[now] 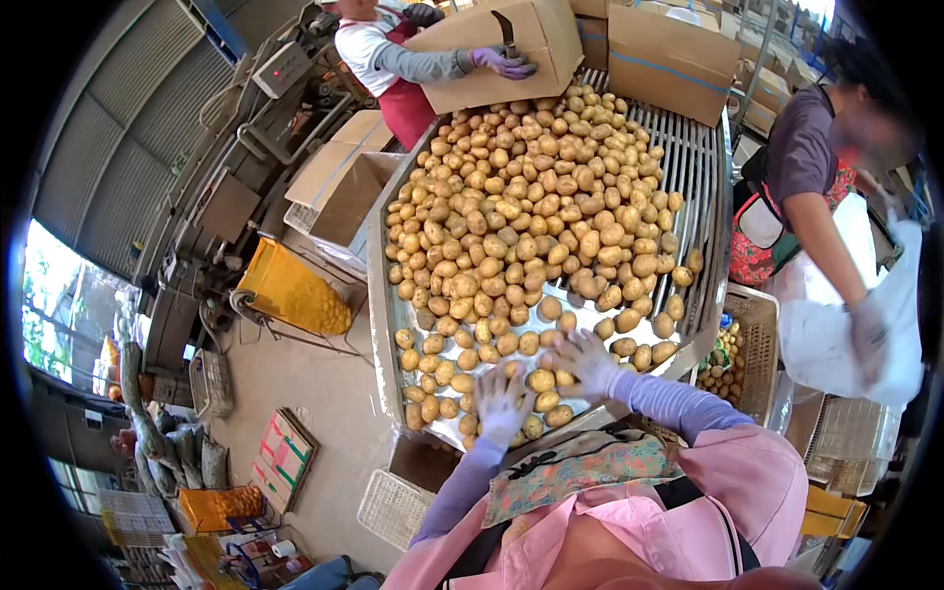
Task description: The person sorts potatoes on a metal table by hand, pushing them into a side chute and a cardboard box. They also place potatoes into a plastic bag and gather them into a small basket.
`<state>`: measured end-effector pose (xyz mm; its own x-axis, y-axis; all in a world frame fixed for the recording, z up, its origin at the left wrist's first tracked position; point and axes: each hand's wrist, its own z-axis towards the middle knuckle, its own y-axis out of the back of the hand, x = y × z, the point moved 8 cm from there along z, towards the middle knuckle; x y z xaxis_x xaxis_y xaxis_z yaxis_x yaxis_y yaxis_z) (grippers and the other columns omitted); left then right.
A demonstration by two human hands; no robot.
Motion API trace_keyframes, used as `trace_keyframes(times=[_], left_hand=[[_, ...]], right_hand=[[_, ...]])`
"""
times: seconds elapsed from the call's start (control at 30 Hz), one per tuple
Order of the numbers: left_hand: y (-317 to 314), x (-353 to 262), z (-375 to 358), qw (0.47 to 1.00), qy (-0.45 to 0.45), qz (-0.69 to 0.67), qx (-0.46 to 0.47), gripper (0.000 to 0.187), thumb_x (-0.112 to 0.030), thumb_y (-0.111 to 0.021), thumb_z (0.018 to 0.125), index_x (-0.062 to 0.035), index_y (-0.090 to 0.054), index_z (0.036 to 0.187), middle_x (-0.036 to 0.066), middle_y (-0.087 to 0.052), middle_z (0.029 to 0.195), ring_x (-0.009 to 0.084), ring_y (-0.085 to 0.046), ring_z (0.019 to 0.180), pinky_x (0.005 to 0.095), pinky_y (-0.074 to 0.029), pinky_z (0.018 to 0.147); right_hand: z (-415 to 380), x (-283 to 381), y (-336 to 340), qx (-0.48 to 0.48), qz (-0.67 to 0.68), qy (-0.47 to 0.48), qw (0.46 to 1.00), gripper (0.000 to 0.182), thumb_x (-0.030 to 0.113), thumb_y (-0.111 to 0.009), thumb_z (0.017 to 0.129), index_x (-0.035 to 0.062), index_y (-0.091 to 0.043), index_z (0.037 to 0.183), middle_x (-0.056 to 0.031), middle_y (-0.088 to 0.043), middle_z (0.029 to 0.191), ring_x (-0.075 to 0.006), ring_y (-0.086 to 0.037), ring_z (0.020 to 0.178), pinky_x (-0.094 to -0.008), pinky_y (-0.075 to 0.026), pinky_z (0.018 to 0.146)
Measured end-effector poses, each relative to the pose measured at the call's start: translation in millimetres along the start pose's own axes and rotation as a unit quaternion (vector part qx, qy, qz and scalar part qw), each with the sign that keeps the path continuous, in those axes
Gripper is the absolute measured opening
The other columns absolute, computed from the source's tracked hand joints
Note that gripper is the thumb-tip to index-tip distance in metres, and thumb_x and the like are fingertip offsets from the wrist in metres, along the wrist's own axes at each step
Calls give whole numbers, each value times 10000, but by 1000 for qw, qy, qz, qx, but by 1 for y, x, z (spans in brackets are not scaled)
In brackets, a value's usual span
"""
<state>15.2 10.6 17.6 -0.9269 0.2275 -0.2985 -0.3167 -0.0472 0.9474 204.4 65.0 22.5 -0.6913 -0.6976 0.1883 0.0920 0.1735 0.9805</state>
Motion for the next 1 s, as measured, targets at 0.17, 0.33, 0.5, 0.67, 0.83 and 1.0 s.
trace_keyframes(times=[0.17,0.33,0.5,0.67,0.83,1.0], left_hand=[[34,43,-83,985,-1,174,19,726,-519,-646,902,-197,-484,1531,184,-448,1570,488,-397,1403,615,-250,1183],[20,105,-72,983,162,91,-1,728,-530,-555,948,-125,-464,1546,218,-456,1558,512,-355,1431,665,-176,1184],[-5,56,-39,981,193,34,7,711,-505,-459,1015,-58,-395,1564,248,-367,1606,394,-310,1509,662,-119,1208],[-6,62,-52,993,-46,98,46,739,-557,-492,1004,-92,-399,1571,182,-310,1664,470,-239,1529,689,-87,1211],[5,124,8,968,202,130,72,796,-616,-449,1005,-110,-342,1611,180,-250,1691,455,-192,1550,683,-24,1219],[-10,45,78,961,269,56,34,781,-624,-406,1011,-152,-321,1628,186,-259,1683,484,-203,1536,696,-32,1209]], right_hand=[[-4,58,-19,-6,29,34,999,623,586,-619,890,419,-515,1480,-173,-382,1612,-440,-270,1516,-598,-175,1237],[52,127,-1,43,60,98,992,590,600,-611,888,338,-594,1416,-162,-407,1596,-413,-327,1491,-566,-180,1245],[42,155,-40,92,25,182,979,509,584,-617,896,295,-668,1312,-135,-528,1490,-362,-456,1406,-556,-239,1215],[-20,39,-1,-85,116,236,961,502,500,-664,901,309,-637,1365,-96,-605,1372,-313,-528,1340,-548,-358,1098],[-16,-118,79,-158,78,-142,974,515,467,-690,873,203,-648,1313,-217,-536,1382,-437,-493,1303,-601,-378,1058],[33,-145,38,-89,-64,-348,931,674,625,-546,932,343,-473,1540,-283,-311,1622,-486,-250,1506,-605,-90,1234]])
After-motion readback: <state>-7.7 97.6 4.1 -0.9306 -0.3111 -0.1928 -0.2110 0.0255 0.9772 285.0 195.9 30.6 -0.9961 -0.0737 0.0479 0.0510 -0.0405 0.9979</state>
